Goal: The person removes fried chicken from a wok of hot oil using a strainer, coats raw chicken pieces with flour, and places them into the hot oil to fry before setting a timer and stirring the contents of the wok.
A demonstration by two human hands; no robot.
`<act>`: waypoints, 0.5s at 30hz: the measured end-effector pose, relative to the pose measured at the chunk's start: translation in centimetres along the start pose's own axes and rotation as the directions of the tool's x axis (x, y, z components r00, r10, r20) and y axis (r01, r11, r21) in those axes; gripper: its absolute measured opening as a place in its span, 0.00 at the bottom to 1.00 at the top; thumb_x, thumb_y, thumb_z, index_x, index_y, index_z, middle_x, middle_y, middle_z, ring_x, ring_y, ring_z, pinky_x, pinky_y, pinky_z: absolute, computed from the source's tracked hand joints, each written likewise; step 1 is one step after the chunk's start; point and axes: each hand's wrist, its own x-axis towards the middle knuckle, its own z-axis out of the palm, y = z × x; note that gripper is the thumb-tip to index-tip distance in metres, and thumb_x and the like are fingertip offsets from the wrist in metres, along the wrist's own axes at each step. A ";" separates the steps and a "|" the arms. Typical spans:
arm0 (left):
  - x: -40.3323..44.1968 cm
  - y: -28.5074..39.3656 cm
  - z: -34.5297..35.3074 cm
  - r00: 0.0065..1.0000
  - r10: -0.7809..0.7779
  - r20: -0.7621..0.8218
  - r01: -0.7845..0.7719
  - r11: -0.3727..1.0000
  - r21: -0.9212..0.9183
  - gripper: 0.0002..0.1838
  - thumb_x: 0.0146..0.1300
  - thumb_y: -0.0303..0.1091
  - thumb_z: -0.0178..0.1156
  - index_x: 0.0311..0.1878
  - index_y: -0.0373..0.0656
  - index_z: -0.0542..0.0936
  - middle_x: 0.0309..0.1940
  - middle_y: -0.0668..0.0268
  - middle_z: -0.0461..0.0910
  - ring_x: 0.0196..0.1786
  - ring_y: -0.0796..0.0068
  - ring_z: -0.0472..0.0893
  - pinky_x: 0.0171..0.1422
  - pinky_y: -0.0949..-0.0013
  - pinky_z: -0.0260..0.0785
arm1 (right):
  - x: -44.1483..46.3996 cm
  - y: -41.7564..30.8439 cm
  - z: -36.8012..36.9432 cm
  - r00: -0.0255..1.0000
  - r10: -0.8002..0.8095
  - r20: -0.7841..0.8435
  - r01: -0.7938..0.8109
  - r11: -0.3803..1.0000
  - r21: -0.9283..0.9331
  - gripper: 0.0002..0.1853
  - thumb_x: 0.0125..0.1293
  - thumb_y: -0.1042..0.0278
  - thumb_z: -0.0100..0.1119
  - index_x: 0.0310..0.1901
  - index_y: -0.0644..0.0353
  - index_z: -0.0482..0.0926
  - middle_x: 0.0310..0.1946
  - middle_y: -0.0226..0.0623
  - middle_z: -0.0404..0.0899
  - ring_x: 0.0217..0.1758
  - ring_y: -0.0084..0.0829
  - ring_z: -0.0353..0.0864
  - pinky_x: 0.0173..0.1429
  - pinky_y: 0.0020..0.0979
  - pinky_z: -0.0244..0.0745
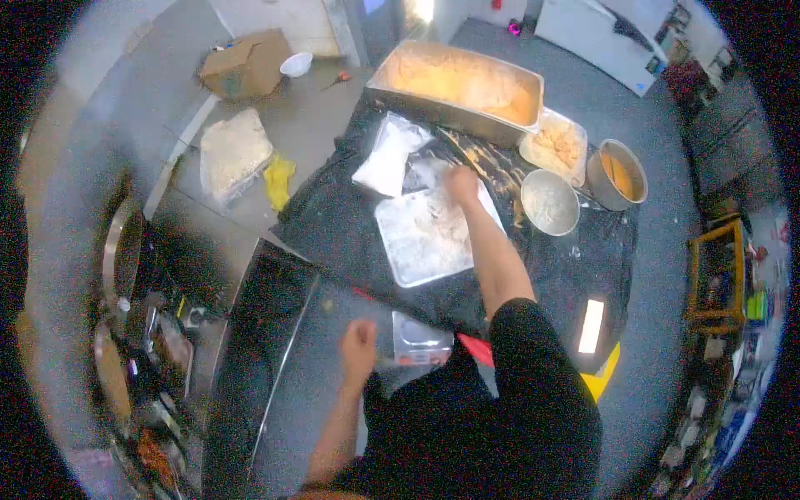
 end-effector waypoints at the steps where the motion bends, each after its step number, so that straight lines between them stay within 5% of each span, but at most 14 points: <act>1: 2.3 5.3 2.8 0.999 0.039 -0.017 -0.039 0.999 -0.025 0.08 0.63 0.33 0.58 0.41 0.39 0.77 0.34 0.57 0.79 0.38 0.64 0.80 0.43 0.63 0.71 | 0.4 0.5 0.5 0.992 0.044 0.117 -0.060 0.989 0.132 0.20 0.59 0.54 0.59 0.40 0.66 0.82 0.35 0.47 0.83 0.38 0.40 0.82 0.42 0.36 0.74; 4: 10.2 11.3 11.3 0.917 0.390 -0.087 -0.362 0.903 0.230 0.12 0.60 0.32 0.62 0.43 0.36 0.76 0.34 0.57 0.77 0.39 0.60 0.78 0.45 0.64 0.71 | -2.6 -4.9 -4.8 0.997 0.004 0.079 -0.054 0.759 0.648 0.17 0.66 0.57 0.51 0.39 0.63 0.83 0.33 0.41 0.85 0.40 0.32 0.83 0.48 0.33 0.73; 6: 13.9 16.1 14.7 0.889 0.418 -0.186 -0.400 0.908 0.126 0.16 0.56 0.30 0.63 0.45 0.33 0.72 0.35 0.52 0.74 0.38 0.53 0.75 0.46 0.56 0.68 | -5.7 -6.8 -6.7 0.986 0.024 0.166 -0.152 0.547 0.824 0.15 0.68 0.63 0.50 0.44 0.64 0.82 0.37 0.37 0.84 0.43 0.25 0.80 0.51 0.28 0.72; 8: 16.4 18.3 16.5 0.922 0.324 -0.212 -0.314 0.946 0.081 0.16 0.56 0.29 0.63 0.44 0.33 0.72 0.35 0.51 0.74 0.37 0.54 0.76 0.43 0.57 0.68 | -8.1 -8.2 -9.8 0.967 0.044 0.250 -0.232 0.551 0.801 0.17 0.70 0.61 0.47 0.49 0.66 0.79 0.42 0.36 0.82 0.42 0.25 0.79 0.49 0.28 0.71; 11: 16.8 19.1 16.5 0.940 0.303 -0.155 -0.285 0.950 0.131 0.06 0.61 0.28 0.57 0.34 0.34 0.75 0.30 0.50 0.76 0.34 0.51 0.77 0.38 0.55 0.68 | -10.9 -7.3 -9.7 0.951 0.056 0.303 -0.307 0.121 0.944 0.20 0.71 0.58 0.46 0.52 0.67 0.76 0.42 0.36 0.81 0.41 0.26 0.77 0.48 0.29 0.71; 14: 14.3 20.1 16.6 0.917 0.397 0.040 -0.390 0.870 0.301 0.06 0.62 0.27 0.57 0.37 0.34 0.78 0.30 0.52 0.78 0.33 0.55 0.79 0.39 0.60 0.69 | -11.7 -5.1 -10.3 0.867 -0.058 0.495 -0.481 0.164 0.861 0.23 0.73 0.55 0.42 0.60 0.63 0.71 0.44 0.38 0.79 0.44 0.29 0.77 0.49 0.30 0.72; 15: 13.5 20.8 16.8 0.913 0.405 0.051 -0.403 0.874 0.271 0.06 0.61 0.27 0.57 0.37 0.34 0.78 0.30 0.52 0.78 0.33 0.55 0.79 0.39 0.60 0.69 | -11.7 -4.6 -10.3 0.794 -0.042 0.606 -0.603 0.060 0.795 0.25 0.73 0.52 0.41 0.62 0.62 0.69 0.43 0.38 0.78 0.43 0.29 0.76 0.48 0.31 0.72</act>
